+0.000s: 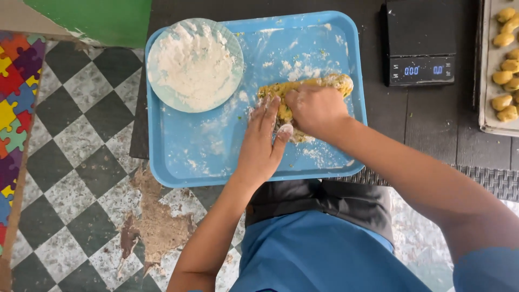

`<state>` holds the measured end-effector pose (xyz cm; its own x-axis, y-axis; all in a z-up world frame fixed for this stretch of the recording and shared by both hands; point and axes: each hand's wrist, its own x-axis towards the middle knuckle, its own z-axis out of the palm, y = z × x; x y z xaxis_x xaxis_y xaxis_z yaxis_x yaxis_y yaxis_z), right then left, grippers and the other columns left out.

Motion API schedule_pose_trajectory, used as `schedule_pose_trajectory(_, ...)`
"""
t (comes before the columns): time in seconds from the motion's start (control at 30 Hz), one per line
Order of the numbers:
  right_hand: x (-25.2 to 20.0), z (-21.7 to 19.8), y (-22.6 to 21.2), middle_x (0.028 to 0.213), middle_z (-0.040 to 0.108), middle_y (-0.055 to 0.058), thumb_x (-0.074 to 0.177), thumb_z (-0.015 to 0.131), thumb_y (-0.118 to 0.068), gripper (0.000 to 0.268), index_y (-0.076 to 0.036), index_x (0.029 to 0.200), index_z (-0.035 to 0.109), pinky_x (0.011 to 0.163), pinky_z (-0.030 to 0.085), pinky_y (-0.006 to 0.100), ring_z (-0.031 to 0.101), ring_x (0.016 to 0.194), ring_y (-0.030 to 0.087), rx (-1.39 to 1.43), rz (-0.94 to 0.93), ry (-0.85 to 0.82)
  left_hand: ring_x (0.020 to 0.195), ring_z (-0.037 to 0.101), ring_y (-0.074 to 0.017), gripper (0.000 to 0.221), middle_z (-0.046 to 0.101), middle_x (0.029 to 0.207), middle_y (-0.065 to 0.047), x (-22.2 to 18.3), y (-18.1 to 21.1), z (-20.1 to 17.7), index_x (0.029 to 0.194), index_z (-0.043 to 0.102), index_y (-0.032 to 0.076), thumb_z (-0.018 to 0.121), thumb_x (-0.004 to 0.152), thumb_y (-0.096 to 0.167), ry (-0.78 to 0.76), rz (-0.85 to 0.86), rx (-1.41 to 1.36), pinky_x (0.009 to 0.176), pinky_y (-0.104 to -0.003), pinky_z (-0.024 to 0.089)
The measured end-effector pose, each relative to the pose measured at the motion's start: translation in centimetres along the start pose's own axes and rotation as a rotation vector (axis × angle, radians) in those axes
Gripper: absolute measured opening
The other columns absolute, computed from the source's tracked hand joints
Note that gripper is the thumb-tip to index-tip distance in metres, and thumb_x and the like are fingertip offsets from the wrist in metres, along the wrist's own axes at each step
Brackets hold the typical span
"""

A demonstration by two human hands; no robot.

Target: Weighing dough portions on a scale, cutting dough with a bench scraper, and kneading a large mass of dough with flour on a tray.

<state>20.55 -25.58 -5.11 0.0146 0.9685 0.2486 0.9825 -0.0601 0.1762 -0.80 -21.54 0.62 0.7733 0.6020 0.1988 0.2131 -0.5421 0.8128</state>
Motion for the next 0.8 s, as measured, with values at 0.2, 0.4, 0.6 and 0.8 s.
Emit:
schedule_pose_trajectory(0.2,2.8,-1.9,-0.6,0.085,0.068,0.002,0.095,0.055,-0.029,0.018,-0.02,0.094,0.071,0.054,0.056,0.049,0.076,0.084,0.032,-0.01,0.091,-0.168,0.153,0.031,-0.0567,0.067,0.012,0.173,-0.03,0.2,-1.6,1.7,0.173,0.017,0.023,0.048,0.115,0.023,0.027,0.098,0.256,0.121,-0.069,0.034)
schedule_pose_trajectory(0.4,1.6,0.4,0.0,0.088,0.063,-0.002,0.088,0.066,-0.03,0.014,-0.02,0.098,0.068,0.056,0.056,0.045,0.074,0.078,0.027,0.0,0.054,0.056,0.148,0.044,-0.051,0.059,0.026,0.172,-0.022,0.5,-3.2,2.1,0.172,0.025,0.024,0.047,0.117,0.03,0.089,0.161,0.412,0.113,-0.062,0.048)
schedule_pose_trajectory(0.6,-0.6,-3.7,-0.1,0.111,0.054,0.011,0.075,0.08,-0.019,0.052,-0.009,0.123,0.062,0.074,0.055,0.047,0.064,0.092,0.036,0.095,-0.017,0.22,0.147,0.049,-0.0416,0.044,0.051,0.16,-0.015,0.5,-3.7,2.1,0.157,0.052,0.021,0.055,0.115,0.03,0.219,0.158,0.27,0.112,-0.058,0.051)
schedule_pose_trajectory(0.8,-2.0,-7.8,1.8,0.148,0.061,0.019,0.09,0.082,-0.025,0.076,-0.004,0.156,0.049,0.121,0.025,0.068,0.042,0.148,0.048,0.429,-0.128,0.036,0.154,0.043,-0.0387,0.042,0.052,0.159,-0.013,0.4,-4.2,1.6,0.153,0.052,0.024,0.055,0.112,0.022,0.197,0.028,0.129,0.107,-0.057,0.053)
